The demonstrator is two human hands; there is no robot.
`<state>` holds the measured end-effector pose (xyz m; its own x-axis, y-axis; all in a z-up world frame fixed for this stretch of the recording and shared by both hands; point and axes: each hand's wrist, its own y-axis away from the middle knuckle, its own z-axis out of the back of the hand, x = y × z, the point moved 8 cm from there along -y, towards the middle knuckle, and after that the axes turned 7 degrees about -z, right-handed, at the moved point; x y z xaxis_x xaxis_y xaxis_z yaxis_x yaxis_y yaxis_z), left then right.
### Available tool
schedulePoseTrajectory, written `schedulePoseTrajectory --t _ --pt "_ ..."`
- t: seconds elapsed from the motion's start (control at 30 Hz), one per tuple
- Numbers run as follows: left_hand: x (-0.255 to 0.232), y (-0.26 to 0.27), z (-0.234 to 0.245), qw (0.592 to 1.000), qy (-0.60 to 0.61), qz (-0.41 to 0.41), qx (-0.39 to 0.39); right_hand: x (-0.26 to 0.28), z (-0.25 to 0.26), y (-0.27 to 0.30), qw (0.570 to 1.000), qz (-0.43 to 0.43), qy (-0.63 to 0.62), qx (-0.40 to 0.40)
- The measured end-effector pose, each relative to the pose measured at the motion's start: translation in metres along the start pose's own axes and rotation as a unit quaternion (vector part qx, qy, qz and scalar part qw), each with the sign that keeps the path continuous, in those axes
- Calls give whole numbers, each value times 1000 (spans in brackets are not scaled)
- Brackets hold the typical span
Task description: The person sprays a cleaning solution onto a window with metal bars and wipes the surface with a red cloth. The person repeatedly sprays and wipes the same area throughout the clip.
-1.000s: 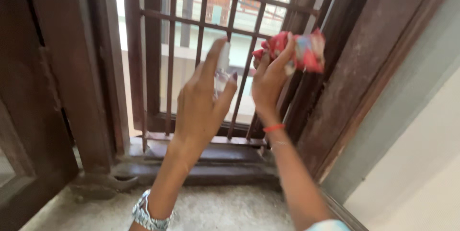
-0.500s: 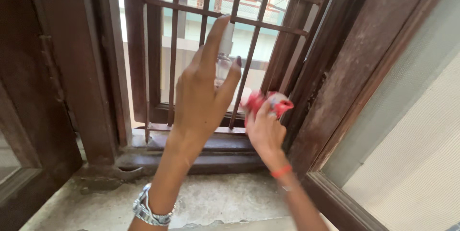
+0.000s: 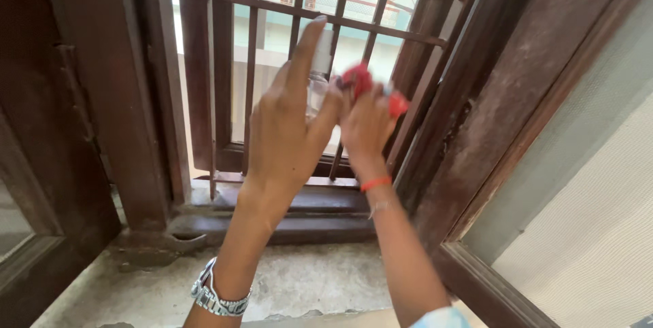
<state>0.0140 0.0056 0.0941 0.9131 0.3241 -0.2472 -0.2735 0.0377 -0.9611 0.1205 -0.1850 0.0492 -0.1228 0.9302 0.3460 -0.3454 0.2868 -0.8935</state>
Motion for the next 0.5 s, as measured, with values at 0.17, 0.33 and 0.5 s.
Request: schedulePoseTrajectory --t 0.17,0.33,0.5 --pt "-5 3 15 999 -14 -35 -22 -25 -15 59 976 -78 124 161" --pt "-17 5 24 989 -29 -125 -66 -10 -1 39 896 0 185 403" --pt "5 4 12 1000 19 -8 -17 48 17 -58 989 11 64 130"
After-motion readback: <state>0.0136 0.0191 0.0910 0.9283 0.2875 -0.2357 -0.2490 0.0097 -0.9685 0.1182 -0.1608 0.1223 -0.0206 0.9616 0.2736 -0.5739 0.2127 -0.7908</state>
